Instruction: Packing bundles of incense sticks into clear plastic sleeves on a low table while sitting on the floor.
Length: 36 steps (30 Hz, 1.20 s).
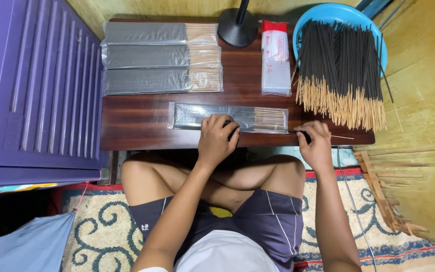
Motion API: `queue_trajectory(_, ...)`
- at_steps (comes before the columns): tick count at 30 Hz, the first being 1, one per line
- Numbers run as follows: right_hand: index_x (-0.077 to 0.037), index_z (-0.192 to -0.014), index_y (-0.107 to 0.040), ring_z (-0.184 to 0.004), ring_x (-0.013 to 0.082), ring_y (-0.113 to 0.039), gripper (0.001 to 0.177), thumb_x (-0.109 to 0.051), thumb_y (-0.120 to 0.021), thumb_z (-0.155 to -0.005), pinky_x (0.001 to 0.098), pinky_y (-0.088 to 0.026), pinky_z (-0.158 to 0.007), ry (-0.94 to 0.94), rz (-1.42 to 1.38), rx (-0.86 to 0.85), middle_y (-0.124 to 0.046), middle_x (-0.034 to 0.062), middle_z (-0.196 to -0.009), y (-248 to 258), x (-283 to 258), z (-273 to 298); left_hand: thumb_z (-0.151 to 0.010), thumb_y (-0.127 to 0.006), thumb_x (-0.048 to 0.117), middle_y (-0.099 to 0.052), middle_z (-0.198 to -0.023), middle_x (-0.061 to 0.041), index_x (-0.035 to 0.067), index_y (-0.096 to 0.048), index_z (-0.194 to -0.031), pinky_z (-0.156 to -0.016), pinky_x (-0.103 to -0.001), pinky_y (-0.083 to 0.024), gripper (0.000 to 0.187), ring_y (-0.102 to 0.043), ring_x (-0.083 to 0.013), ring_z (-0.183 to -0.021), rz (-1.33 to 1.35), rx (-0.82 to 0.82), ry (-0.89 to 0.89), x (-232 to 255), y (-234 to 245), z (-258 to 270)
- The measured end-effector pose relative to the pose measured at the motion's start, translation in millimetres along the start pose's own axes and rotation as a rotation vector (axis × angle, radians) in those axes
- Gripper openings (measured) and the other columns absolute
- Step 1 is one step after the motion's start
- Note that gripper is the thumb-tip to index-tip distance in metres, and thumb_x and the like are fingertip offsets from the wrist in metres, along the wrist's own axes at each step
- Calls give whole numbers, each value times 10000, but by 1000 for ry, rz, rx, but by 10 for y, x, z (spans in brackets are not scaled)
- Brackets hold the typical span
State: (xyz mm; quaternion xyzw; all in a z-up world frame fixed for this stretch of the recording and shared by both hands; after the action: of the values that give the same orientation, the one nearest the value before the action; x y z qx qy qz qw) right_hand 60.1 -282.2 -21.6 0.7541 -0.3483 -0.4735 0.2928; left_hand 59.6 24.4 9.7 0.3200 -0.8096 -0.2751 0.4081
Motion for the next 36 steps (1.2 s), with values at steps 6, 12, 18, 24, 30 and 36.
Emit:
queue_trajectory(6, -161, -1009, -770, -1058, 277, -596, 155, -50, -731, -908, 443, -416, -944, 16, 0, -31, -645, 37, -976, -54, -141, -60, -913, -707, 223, -651, -956, -27, 137, -762, -955, -916, -378, -398, 110, -578, -209, -1003, 8, -2, -6, -57, -78, 22)
queue_trajectory(12, -159, -1004, -758, -1046, 285, -581, 133, -79, -754, -898, 442, -415, -923, 1, 18, -8, -624, 43, -989, -25, -19, -27, -889, -718, 241, -642, -948, -10, 161, -768, -926, -917, -377, -396, 101, -571, -202, -1001, 1, 28, -30, -64, -99, 32)
queue_trajectory(18, -149, -998, -755, -1034, 275, -583, 106, -78, -743, -921, 428, -414, -919, -11, 10, -5, -619, 41, -981, -14, -19, -10, -893, -712, 265, -620, -882, 4, 166, -771, -893, -894, -363, -401, 115, -566, -187, -946, -7, 29, -5, -92, -151, 42)
queue_trajectory(24, -162, -995, -754, -1034, 275, -591, 113, -81, -744, -916, 427, -410, -929, 20, -10, 4, -624, 32, -969, -48, -74, -39, -894, -699, 257, -624, -875, 4, 161, -774, -887, -888, -369, -402, 123, -571, -191, -926, -7, 34, -9, -67, -125, 35)
queue_trajectory(30, -151, -1023, -754, -1039, 282, -587, 141, -82, -765, -900, 440, -417, -939, 18, 6, 6, -631, 42, -992, 11, -137, -38, -892, -698, 250, -636, -897, -8, 148, -780, -867, -893, -371, -403, 133, -575, -194, -935, -9, 38, -20, -30, -77, 7)
queue_trajectory(36, -148, -991, -753, -1046, 276, -585, 118, -63, -754, -910, 420, -405, -904, 26, 45, 19, -623, 38, -982, 49, -41, -14, -893, -691, 262, -659, -917, -8, 167, -783, -905, -887, -368, -422, 133, -599, -205, -958, -9, 66, -51, -75, -141, 23)
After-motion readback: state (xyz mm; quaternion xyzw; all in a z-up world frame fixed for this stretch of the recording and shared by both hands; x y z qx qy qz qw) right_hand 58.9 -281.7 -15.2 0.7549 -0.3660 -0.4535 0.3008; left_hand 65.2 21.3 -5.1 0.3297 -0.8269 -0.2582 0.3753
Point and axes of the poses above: each hand's wrist, its own z-axis away from the middle knuckle, its own y-axis out of the back of the hand, x = y × z, the point moved 3 cm from there along -z, towards the middle knuckle
